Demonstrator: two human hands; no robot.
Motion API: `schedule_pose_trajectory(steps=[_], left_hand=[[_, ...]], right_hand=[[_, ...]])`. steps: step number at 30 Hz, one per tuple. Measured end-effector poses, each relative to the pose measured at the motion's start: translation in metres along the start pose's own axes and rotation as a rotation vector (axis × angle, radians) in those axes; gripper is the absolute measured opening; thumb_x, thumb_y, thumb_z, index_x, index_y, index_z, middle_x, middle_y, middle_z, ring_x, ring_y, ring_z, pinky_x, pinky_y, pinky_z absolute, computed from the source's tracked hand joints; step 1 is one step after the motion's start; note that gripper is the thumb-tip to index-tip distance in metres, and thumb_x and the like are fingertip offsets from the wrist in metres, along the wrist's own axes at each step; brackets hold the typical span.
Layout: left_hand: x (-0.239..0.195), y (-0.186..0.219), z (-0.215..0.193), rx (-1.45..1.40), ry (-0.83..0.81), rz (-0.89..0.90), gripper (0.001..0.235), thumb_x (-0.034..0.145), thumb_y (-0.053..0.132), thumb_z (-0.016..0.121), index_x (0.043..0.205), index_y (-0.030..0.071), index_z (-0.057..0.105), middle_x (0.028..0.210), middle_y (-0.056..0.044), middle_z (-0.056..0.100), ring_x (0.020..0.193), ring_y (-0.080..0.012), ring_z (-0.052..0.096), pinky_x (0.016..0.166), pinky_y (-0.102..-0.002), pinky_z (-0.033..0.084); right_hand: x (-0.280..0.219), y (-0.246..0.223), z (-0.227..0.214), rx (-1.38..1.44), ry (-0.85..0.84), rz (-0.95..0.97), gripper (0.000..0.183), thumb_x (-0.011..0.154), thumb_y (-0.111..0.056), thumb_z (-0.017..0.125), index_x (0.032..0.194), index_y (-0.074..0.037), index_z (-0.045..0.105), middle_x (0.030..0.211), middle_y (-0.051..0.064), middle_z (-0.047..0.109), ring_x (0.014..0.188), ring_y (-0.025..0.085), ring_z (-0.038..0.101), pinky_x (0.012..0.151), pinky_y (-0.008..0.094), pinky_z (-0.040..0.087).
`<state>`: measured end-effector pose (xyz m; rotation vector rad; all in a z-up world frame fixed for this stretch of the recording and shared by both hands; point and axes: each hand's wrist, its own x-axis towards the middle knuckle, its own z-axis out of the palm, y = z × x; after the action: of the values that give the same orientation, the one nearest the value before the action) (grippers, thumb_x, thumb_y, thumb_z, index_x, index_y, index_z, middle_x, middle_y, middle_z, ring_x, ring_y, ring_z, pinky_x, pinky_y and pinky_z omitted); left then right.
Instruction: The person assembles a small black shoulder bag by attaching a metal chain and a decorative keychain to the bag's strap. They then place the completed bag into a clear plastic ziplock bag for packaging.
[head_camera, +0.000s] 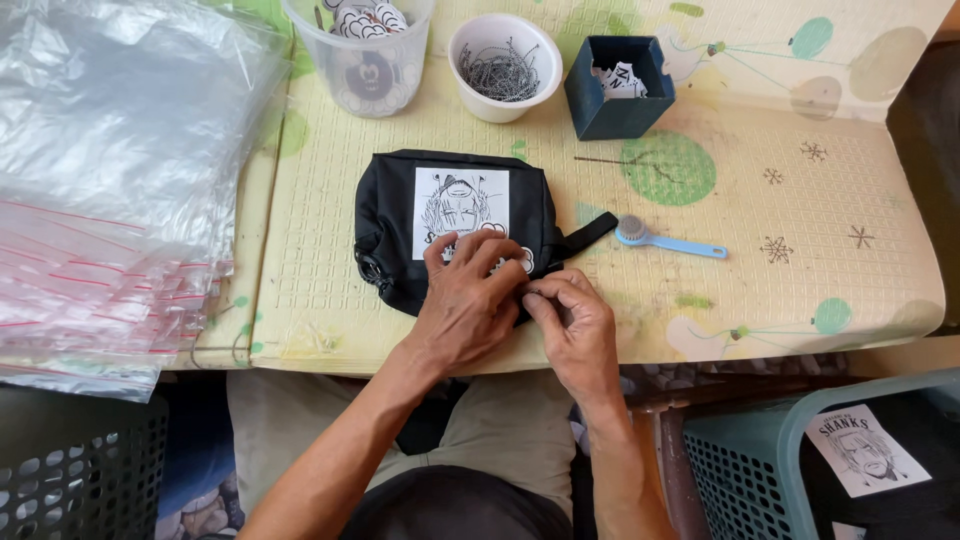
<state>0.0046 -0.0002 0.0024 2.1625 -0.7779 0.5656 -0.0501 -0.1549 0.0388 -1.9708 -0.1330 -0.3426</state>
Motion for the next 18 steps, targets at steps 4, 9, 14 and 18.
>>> schedule_pose_trajectory(steps=[4, 9, 14, 18], left_hand=[[-0.001, 0.007, -0.005, 0.093, -0.034, 0.033, 0.017, 0.082, 0.015, 0.072, 0.098, 0.018, 0.066, 0.117, -0.003, 0.065, 0.130, -0.0277, 0.056, 0.107, -0.057, 0.038], [-0.002, 0.015, -0.021, 0.059, -0.131, 0.052, 0.025, 0.091, 0.029, 0.071, 0.108, 0.012, 0.062, 0.129, -0.009, 0.062, 0.140, -0.0333, 0.049, 0.112, -0.059, 0.035], [-0.004, 0.013, -0.021, 0.051, -0.144, 0.047, 0.032, 0.091, 0.037, 0.072, 0.110, 0.013, 0.061, 0.132, -0.008, 0.061, 0.141, -0.0334, 0.048, 0.113, -0.061, 0.034], [-0.004, 0.011, -0.021, 0.075, -0.162, 0.048, 0.035, 0.091, 0.041, 0.071, 0.111, 0.014, 0.060, 0.133, -0.007, 0.059, 0.142, -0.0324, 0.047, 0.113, -0.060, 0.033]], right_hand=[[0.007, -0.004, -0.010, -0.012, 0.009, 0.020, 0.013, 0.098, -0.013, 0.070, 0.101, -0.004, 0.079, 0.092, 0.010, 0.067, 0.087, 0.014, 0.065, 0.082, 0.032, 0.055], [0.046, -0.019, -0.035, -0.134, 0.061, -0.017, 0.016, 0.103, -0.014, 0.066, 0.106, -0.005, 0.079, 0.094, 0.011, 0.066, 0.084, 0.015, 0.062, 0.078, 0.029, 0.054], [0.133, 0.017, -0.075, -0.334, 0.138, -0.179, 0.012, 0.106, -0.007, 0.066, 0.109, -0.002, 0.077, 0.095, 0.013, 0.061, 0.079, 0.017, 0.059, 0.070, 0.028, 0.051], [0.226, 0.075, -0.111, -0.552, 0.238, -0.321, 0.009, 0.092, -0.008, 0.083, 0.101, -0.009, 0.081, 0.096, 0.009, 0.062, 0.074, 0.022, 0.066, 0.071, 0.033, 0.055]])
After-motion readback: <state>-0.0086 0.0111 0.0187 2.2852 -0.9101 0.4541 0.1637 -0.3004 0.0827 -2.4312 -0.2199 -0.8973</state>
